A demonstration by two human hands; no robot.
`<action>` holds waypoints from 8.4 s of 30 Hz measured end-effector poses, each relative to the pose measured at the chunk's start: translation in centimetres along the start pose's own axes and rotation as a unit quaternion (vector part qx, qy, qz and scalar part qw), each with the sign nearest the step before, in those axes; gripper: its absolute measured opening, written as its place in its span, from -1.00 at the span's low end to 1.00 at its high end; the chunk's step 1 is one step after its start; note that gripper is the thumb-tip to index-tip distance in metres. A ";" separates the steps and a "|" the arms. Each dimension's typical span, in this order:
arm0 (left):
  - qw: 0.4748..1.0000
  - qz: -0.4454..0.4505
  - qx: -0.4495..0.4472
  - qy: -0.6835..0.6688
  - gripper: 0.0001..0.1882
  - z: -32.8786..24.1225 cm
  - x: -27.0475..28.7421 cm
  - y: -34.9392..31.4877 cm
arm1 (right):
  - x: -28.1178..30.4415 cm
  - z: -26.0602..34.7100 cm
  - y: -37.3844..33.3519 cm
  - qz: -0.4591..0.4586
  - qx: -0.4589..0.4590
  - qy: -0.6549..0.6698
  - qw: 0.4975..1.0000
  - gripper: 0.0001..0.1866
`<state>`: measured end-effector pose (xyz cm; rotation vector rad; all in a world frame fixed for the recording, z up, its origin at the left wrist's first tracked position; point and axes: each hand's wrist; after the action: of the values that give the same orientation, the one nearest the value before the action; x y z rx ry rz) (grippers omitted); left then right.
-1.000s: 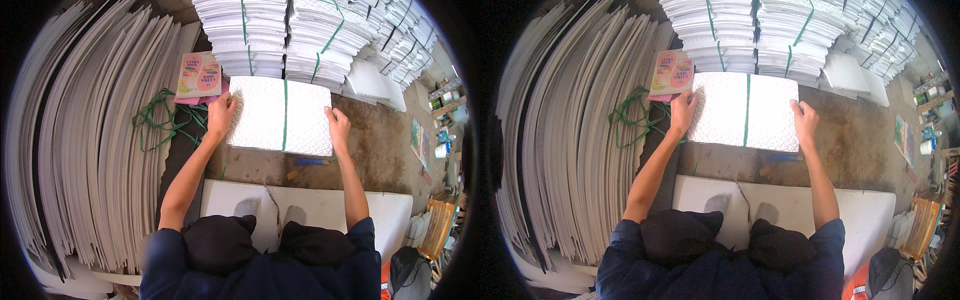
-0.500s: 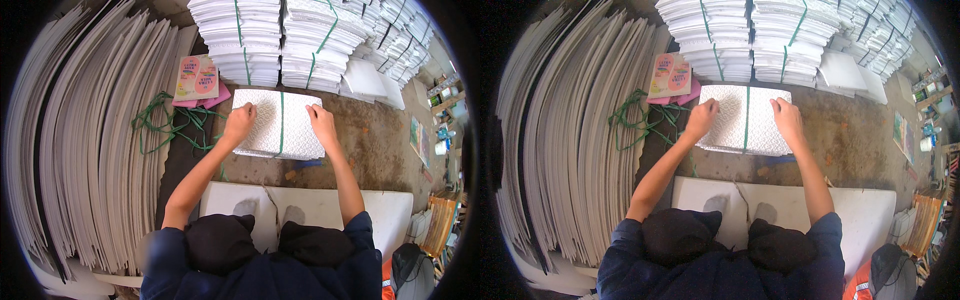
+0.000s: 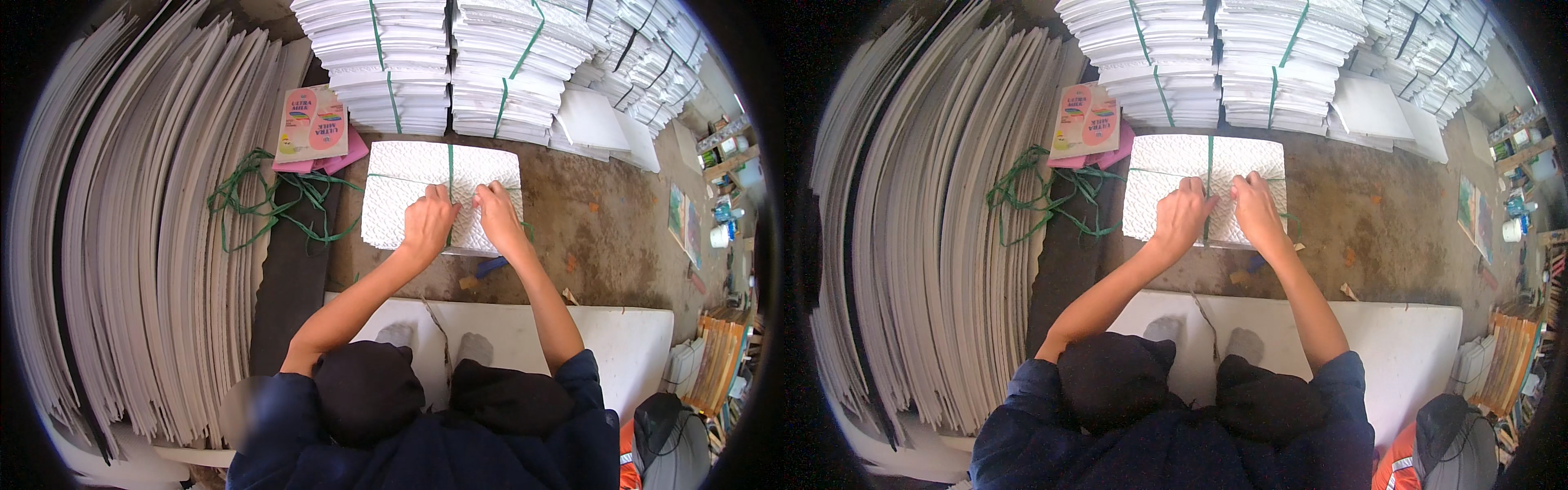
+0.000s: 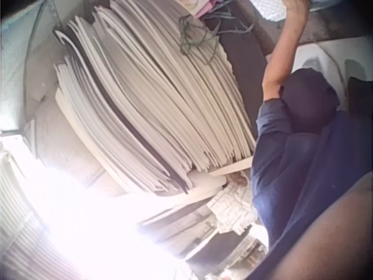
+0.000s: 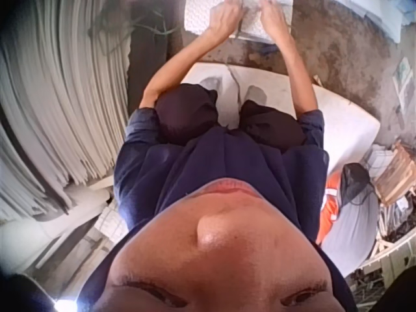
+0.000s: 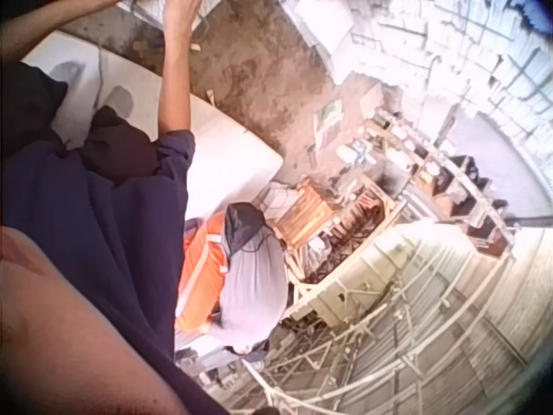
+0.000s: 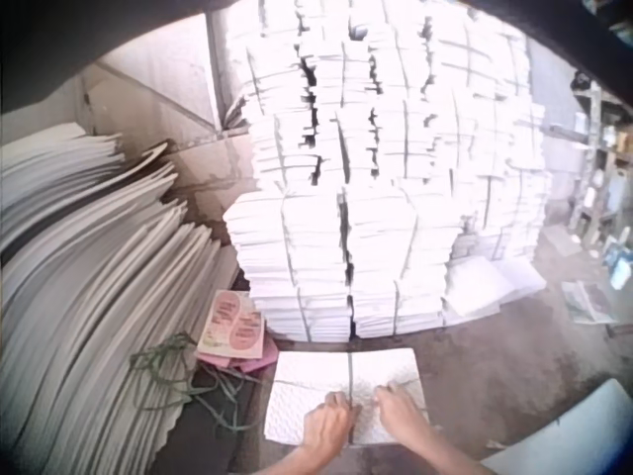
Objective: The person gathers loose white paper sheets into a stack, aligns them, and ties them with green plastic straps. They then cut the excess strap and place the finished bundle aside before repeating the process with another stack.
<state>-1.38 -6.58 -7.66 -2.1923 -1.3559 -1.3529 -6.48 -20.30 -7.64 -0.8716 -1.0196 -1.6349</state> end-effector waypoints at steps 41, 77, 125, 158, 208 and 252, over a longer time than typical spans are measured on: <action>0.859 0.020 0.189 -0.475 -0.71 3.0 0.5 0.4 | -2.0 2.3 4.0 0.105 -0.243 0.455 0.850 -0.69; 0.746 -0.015 0.283 -0.602 -0.83 3.2 -0.1 1.4 | -2.6 2.1 2.7 0.110 -0.148 0.399 0.898 -0.52; 0.970 0.043 -0.029 -0.236 -0.79 2.2 3.0 5.7 | 20.3 -4.4 -5.0 -0.073 -0.249 -0.026 0.965 -0.70; 0.587 0.127 0.312 -0.736 -0.82 1.9 -0.4 4.7 | 8.7 -4.8 -4.1 -0.060 -0.035 -0.162 0.984 -0.73; 0.815 0.203 0.204 -0.503 -0.74 3.4 4.6 4.9 | 2.6 0.2 3.7 0.053 0.006 0.190 0.980 -0.80; 0.926 0.060 -0.051 -0.368 -0.85 4.8 3.0 6.7 | 0.6 1.4 3.6 0.059 -0.078 0.212 0.972 -0.87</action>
<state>7.18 -5.63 -6.18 -2.9583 -1.3295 -0.5576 -3.06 -19.84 -5.79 -0.6308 -0.5399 -1.7178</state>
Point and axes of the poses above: each hand's wrist, its own y-axis towards the middle knuckle, its own x-axis out of the back of the hand, z = x × y, and after that the axes turned 15 degrees about -y, right-handed
